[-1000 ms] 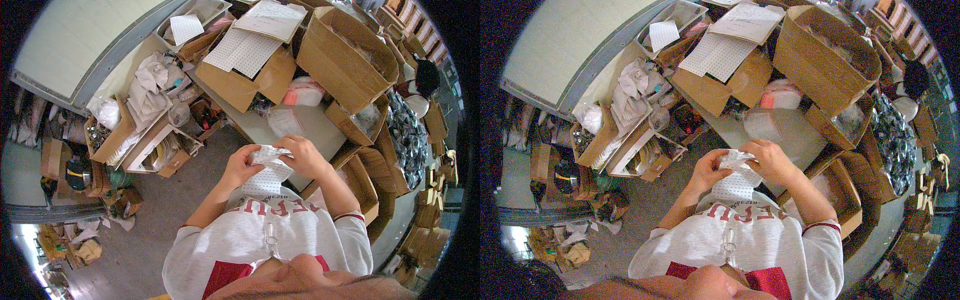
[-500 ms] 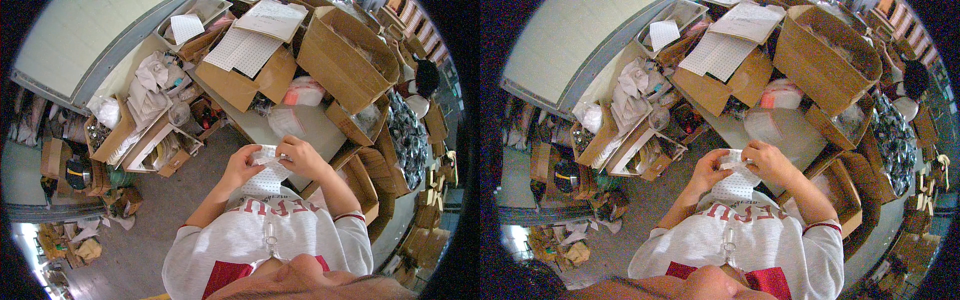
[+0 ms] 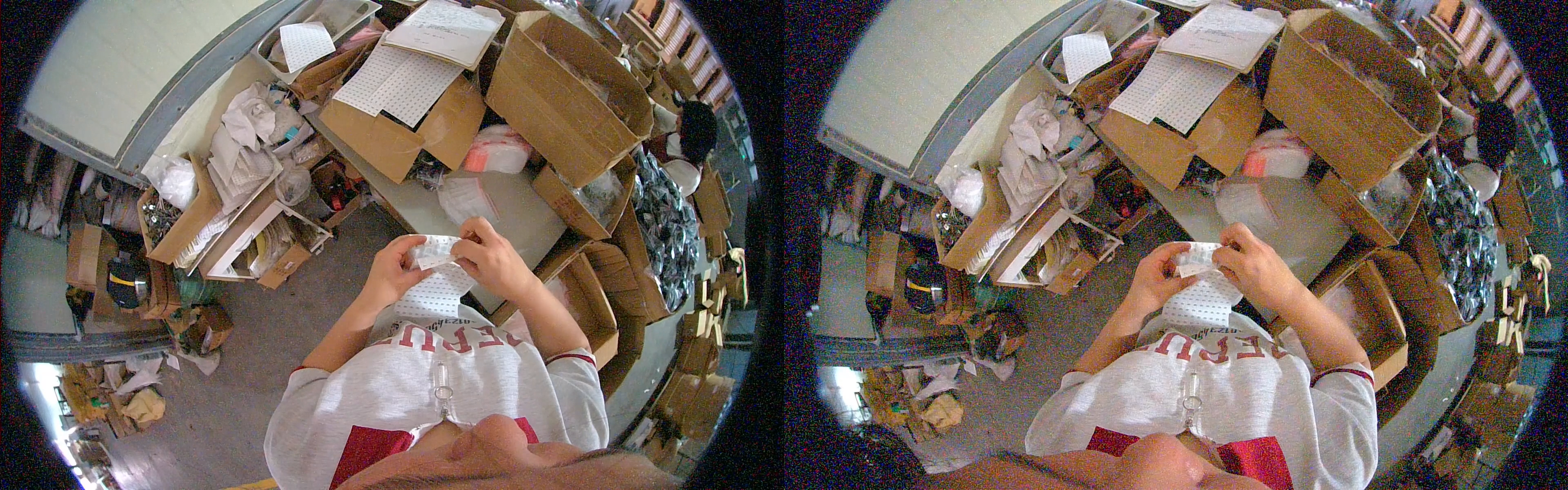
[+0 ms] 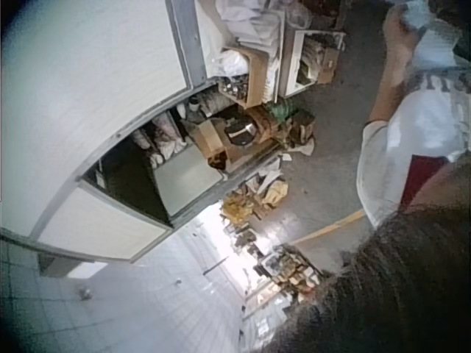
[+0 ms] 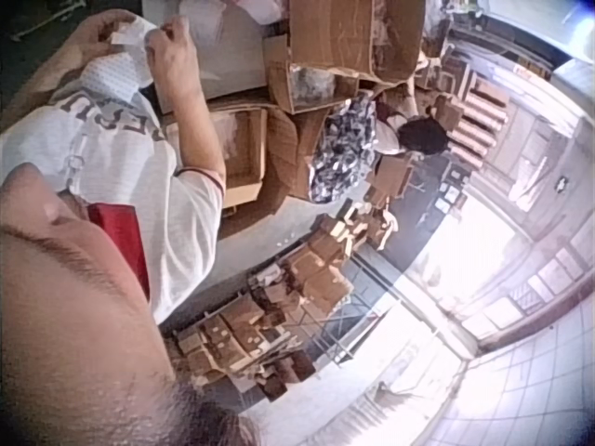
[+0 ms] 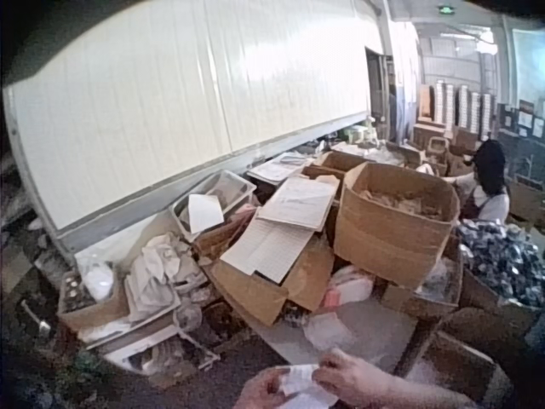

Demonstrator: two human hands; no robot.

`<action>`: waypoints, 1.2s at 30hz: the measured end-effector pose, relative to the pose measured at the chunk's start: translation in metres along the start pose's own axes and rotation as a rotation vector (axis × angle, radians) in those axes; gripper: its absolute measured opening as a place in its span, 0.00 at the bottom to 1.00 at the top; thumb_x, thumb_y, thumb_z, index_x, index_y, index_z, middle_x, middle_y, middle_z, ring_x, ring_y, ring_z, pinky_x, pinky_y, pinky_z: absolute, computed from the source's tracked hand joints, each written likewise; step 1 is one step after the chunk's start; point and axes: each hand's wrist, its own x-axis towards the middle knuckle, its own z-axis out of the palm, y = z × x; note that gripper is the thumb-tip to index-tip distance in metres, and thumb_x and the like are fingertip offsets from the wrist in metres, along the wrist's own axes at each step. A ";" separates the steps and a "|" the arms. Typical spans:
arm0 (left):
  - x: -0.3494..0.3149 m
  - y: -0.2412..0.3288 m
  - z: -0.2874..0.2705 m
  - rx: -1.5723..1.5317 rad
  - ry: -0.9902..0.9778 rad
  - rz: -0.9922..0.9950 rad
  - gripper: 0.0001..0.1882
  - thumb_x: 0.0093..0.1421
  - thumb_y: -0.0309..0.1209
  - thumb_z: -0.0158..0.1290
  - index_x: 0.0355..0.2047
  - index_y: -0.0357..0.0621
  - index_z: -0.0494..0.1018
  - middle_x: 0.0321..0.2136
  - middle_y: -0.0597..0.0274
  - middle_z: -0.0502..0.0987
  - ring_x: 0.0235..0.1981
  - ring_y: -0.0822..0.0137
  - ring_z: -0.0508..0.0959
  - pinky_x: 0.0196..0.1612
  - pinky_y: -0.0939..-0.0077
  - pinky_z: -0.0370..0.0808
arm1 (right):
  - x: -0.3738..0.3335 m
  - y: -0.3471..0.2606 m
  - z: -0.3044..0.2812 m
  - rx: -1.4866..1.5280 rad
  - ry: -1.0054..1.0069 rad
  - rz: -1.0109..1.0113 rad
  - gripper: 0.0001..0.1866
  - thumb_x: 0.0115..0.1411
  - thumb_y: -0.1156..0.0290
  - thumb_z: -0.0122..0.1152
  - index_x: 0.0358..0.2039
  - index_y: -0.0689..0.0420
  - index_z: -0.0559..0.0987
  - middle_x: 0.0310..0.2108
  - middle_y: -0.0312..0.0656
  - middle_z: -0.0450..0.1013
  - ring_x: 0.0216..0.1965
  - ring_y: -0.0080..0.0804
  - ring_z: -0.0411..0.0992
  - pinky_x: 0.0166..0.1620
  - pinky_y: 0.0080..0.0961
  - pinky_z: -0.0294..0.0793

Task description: The person folds sheets of stickers and handles plastic packages on a work table by hand.

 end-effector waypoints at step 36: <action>-0.013 -0.005 -0.017 -0.148 0.149 -0.016 0.26 0.46 0.17 0.60 0.48 0.31 0.67 0.37 0.60 0.73 0.28 0.78 0.72 0.28 0.84 0.72 | -0.030 0.210 0.068 -0.310 0.157 0.876 0.25 0.46 0.69 0.65 0.46 0.58 0.71 0.51 0.58 0.60 0.47 0.57 0.65 0.48 0.40 0.69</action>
